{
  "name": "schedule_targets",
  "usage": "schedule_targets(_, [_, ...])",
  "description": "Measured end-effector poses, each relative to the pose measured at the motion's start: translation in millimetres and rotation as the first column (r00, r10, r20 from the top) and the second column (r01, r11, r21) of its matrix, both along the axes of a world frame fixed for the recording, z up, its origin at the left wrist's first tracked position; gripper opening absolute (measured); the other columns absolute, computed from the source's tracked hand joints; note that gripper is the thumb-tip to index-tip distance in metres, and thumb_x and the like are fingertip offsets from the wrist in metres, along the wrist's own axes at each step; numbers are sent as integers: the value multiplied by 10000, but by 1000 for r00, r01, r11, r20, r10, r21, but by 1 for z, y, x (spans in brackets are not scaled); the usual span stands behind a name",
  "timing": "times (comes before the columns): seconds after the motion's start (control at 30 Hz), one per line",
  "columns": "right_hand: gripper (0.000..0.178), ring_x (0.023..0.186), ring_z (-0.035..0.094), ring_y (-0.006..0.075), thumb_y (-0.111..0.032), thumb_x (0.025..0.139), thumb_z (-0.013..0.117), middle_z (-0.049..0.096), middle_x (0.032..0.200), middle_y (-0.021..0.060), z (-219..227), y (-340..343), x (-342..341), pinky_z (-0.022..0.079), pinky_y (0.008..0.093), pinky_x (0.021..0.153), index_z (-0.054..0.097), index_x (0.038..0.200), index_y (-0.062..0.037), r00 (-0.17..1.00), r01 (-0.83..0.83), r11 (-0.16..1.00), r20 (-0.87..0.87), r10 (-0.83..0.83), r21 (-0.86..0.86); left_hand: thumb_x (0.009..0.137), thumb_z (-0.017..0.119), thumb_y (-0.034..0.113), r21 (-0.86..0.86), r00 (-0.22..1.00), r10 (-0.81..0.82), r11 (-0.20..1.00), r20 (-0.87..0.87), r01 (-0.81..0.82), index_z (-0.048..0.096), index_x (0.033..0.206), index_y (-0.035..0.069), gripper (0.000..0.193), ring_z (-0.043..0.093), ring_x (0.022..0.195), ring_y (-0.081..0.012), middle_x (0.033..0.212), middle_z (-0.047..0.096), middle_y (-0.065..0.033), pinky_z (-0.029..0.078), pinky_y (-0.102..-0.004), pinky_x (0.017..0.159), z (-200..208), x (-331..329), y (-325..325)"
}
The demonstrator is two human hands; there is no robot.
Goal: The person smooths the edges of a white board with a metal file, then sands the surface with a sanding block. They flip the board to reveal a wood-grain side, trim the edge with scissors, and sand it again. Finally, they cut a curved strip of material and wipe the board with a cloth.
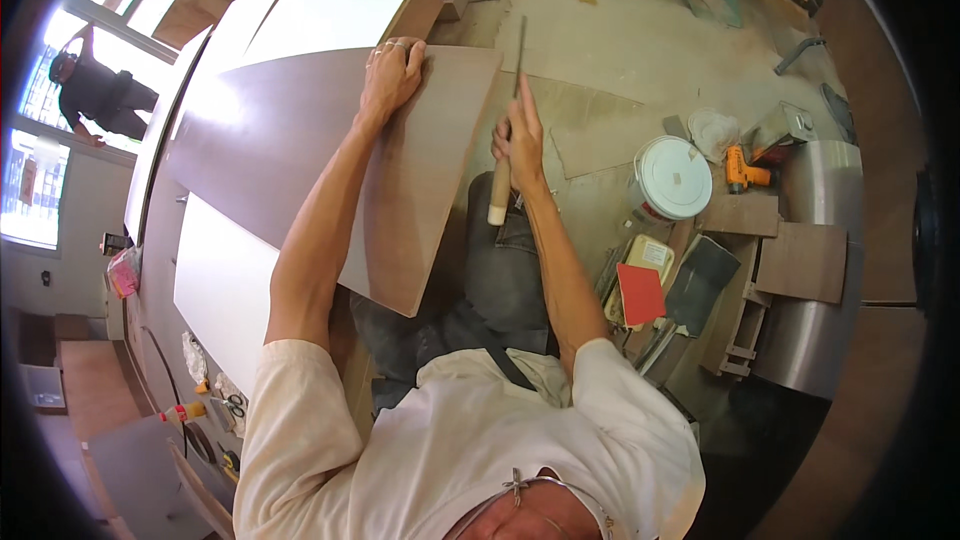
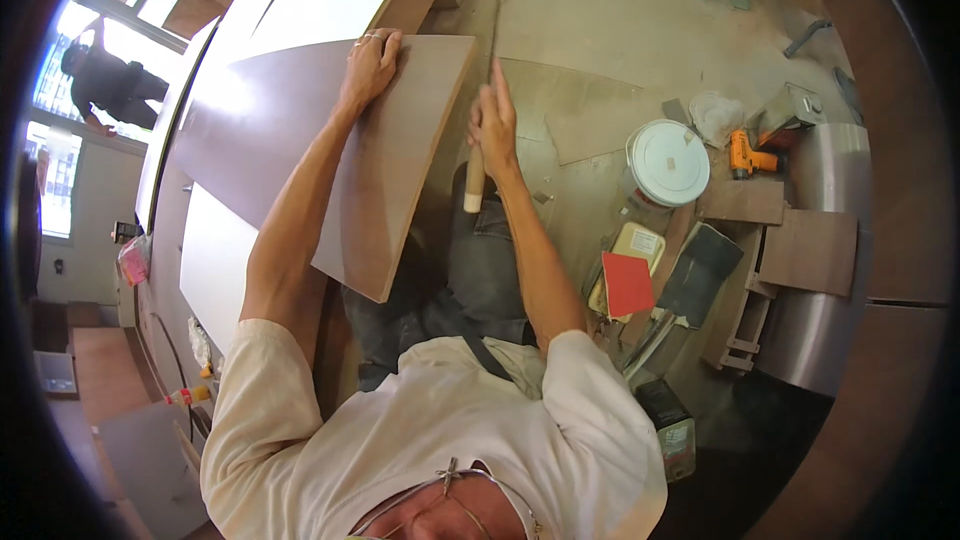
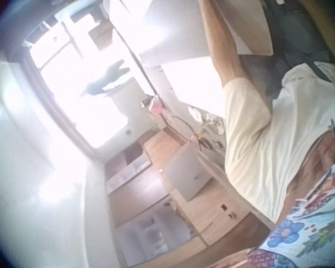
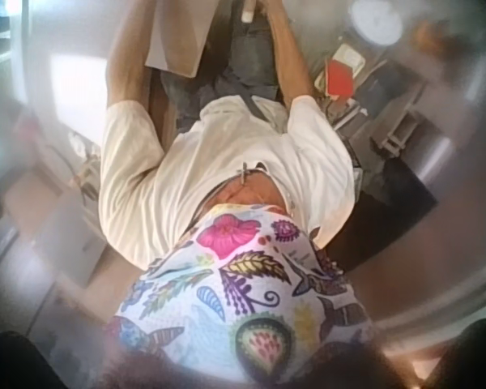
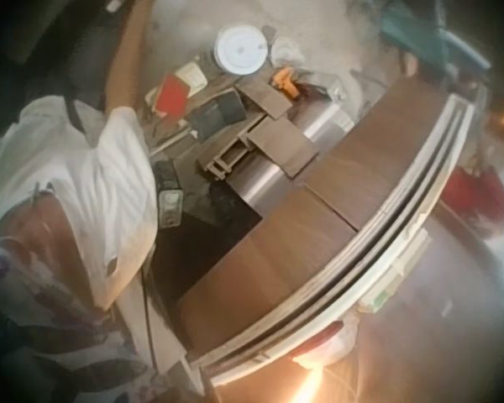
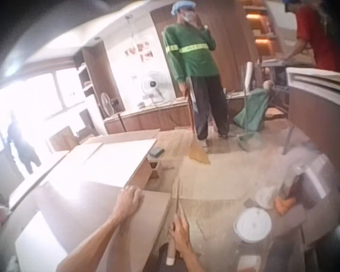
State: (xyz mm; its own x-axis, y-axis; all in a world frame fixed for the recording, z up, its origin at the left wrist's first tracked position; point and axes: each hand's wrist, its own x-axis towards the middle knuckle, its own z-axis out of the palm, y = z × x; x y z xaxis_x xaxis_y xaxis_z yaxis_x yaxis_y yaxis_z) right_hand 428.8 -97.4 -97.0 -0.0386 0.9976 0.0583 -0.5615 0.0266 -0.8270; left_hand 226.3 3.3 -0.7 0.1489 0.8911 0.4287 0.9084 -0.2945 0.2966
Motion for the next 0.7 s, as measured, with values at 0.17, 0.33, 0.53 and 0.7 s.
schedule_targets(0.17, [576,456,369,68,-289,1075,451,411,650,-18,-22,-21,-26,357,225,402,218,1599,-235,997,-3,992,-77,-7,-124,1031,472,324,8,999,11,1000,-36,-11,678,1140,-13,410,602,1151,-393,1158,683,-226,447,-476,1001,-2,-8,2])
schedule_targets(0.33, [424,461,367,66,-385,1008,605,418,659,-28,-35,17,-10,349,226,436,473,1348,-169,893,37,968,-427,-144,-249,1017,463,339,19,1000,-8,1000,-7,8,706,1107,17,413,605,1150,-384,1171,686,-211,421,-475,1043,-4,-3,0])
schedule_targets(0.53, [384,497,361,27,-496,967,639,451,724,-61,4,67,-15,337,192,456,530,1129,-164,874,-94,990,-484,29,-109,1015,463,348,25,1000,8,1000,-8,-8,706,1119,22,420,606,1156,-385,1177,687,-208,422,-472,1048,-3,-4,-1])
schedule_targets(0.7, [344,506,349,-12,-493,975,632,506,775,-87,-17,62,-30,348,158,456,558,1108,-184,806,-152,986,-586,85,-66,1014,461,364,-13,1000,24,1000,2,-24,702,1141,24,435,600,1170,-384,1184,686,-205,416,-470,1055,-7,3,2])
